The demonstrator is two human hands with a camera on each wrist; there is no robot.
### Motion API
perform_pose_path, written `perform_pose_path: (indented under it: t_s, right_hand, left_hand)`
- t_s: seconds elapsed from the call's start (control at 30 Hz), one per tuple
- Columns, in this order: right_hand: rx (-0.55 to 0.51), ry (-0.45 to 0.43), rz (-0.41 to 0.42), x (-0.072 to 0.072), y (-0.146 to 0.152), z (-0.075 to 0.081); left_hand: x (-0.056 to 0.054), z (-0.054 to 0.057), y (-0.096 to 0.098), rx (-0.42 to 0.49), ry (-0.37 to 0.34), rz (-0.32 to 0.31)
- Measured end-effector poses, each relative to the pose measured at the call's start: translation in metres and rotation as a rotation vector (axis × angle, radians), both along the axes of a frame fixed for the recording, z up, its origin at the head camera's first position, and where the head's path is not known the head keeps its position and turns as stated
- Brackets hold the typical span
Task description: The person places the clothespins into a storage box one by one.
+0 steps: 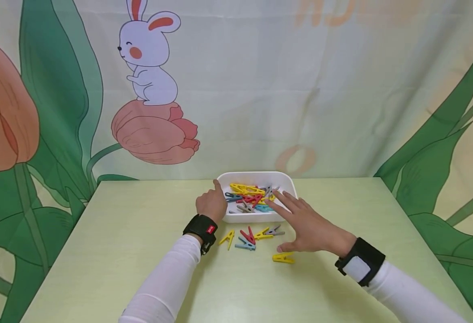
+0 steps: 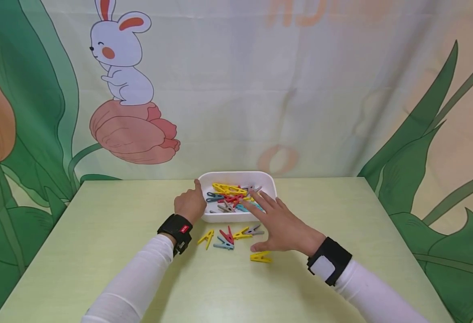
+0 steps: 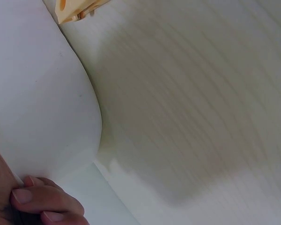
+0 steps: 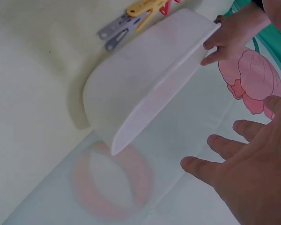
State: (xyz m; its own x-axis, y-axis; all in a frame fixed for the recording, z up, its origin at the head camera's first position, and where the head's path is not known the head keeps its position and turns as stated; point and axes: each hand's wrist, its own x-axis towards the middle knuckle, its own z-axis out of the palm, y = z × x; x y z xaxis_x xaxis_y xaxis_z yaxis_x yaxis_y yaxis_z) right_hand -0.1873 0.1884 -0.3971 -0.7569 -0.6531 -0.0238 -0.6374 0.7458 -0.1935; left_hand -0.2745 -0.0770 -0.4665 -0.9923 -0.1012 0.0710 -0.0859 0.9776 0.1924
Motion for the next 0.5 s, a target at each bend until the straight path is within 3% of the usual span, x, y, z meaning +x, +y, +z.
perform_pose_path:
  t_s: [0.3, 0.5]
  right_hand:
    - [-0.006, -0.077, 0.06, 0.007, 0.002, -0.024]
    - [0.041, -0.19, 0.018, 0.011, -0.001, -0.041]
  left_hand:
    - [-0.002, -0.001, -0.002, 0.003, 0.006, 0.0]
    - [-0.001, -0.003, 0.0, -0.01, -0.001, 0.01]
